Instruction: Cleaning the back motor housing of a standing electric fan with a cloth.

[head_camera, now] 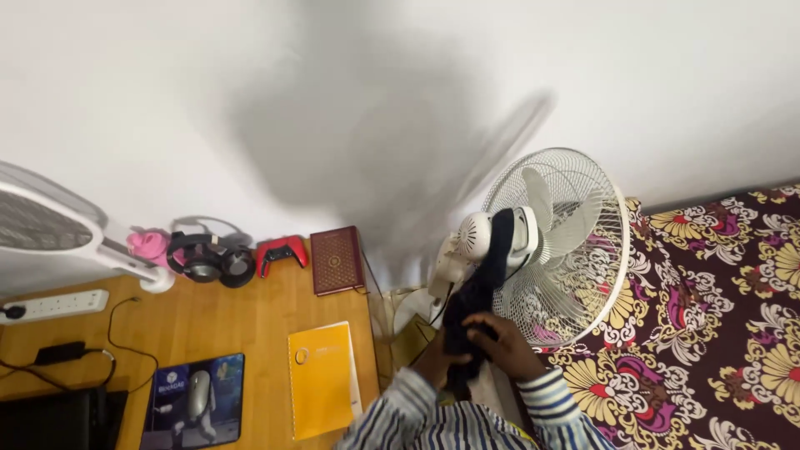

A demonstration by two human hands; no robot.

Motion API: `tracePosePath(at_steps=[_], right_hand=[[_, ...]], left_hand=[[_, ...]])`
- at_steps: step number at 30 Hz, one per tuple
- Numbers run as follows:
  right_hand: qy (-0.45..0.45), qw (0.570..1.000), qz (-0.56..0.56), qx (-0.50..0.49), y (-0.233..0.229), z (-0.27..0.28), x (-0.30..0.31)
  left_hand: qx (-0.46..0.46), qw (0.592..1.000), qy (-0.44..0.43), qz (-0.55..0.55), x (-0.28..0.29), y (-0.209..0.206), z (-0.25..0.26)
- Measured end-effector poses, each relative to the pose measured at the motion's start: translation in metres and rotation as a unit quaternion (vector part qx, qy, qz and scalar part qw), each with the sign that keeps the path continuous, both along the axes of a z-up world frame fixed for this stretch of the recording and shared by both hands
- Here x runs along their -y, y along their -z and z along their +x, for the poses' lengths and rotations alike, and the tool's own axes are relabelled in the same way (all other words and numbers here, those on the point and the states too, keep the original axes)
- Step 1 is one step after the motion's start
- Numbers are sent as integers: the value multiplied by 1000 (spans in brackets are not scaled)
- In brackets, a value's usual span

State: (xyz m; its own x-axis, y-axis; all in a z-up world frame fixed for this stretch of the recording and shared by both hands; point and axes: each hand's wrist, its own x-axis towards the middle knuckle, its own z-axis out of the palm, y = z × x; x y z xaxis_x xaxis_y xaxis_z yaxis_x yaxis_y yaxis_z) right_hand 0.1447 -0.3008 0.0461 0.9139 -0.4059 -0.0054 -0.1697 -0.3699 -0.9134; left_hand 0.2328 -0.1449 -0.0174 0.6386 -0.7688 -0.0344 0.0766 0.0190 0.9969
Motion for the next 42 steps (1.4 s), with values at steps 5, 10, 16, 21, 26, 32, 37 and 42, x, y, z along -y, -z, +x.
tracePosePath(at_steps=[5,10,16,21,26,32,37,42], right_hand=[[-167,981,-51,79,-73,1,-4],[-120,979,-91,134,-147,8,12],[173,905,-359,151,-80,61,79],[242,853,-430,170,-40,74,82],[289,882,-342,145,-74,69,54],[275,892,-296,203,-81,71,47],[269,917,-240,169,-71,68,40],[252,917,-246,188,-85,70,44]], left_hand=[[-428,872,42,-234,-19,-49,5],[-287,877,-167,-347,-2,-119,71],[80,991,-24,-108,110,-25,189],[-92,983,125,-93,174,-19,223],[-221,949,215,73,162,-106,216],[15,933,341,111,177,-134,224],[305,895,318,77,158,-162,207],[533,747,395,52,158,-175,190]])
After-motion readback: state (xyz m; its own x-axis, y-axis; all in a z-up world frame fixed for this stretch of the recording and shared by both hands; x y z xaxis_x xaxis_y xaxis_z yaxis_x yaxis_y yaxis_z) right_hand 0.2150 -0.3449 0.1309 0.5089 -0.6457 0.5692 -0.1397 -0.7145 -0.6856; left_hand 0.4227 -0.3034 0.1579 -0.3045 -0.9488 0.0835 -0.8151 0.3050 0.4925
